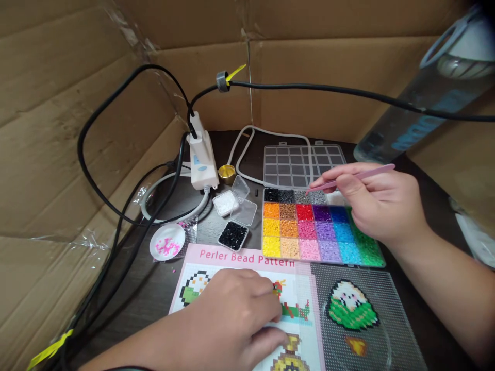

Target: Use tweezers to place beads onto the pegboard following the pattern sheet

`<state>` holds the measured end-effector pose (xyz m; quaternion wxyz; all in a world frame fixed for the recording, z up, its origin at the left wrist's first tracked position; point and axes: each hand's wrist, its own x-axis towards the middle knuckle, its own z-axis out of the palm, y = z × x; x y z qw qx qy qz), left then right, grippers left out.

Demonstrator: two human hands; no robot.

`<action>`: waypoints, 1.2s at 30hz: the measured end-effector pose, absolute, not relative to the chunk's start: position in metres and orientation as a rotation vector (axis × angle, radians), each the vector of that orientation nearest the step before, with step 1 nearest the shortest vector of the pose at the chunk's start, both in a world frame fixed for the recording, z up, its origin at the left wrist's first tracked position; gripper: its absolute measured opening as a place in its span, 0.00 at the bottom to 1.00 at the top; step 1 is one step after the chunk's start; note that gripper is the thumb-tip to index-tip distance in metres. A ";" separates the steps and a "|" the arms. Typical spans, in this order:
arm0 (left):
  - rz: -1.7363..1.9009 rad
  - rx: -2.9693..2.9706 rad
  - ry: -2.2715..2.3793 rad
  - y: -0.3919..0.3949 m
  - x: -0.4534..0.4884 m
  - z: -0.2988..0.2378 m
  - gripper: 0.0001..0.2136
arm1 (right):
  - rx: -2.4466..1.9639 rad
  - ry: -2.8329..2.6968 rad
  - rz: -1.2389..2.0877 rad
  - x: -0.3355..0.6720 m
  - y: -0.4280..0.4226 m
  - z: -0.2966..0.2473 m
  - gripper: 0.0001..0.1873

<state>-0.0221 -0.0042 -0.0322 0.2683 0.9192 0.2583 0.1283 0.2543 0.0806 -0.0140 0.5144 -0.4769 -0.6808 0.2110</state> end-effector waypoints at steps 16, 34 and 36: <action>0.272 2.513 0.693 -0.006 -0.023 -0.031 0.13 | -1.087 -1.858 0.585 0.250 0.080 -0.022 0.14; 0.235 2.516 0.698 -0.005 -0.022 -0.030 0.12 | -1.049 -1.890 0.603 0.251 0.081 -0.027 0.12; 0.242 2.511 0.699 -0.005 -0.022 -0.030 0.11 | -1.051 -1.889 0.598 0.251 0.081 -0.028 0.12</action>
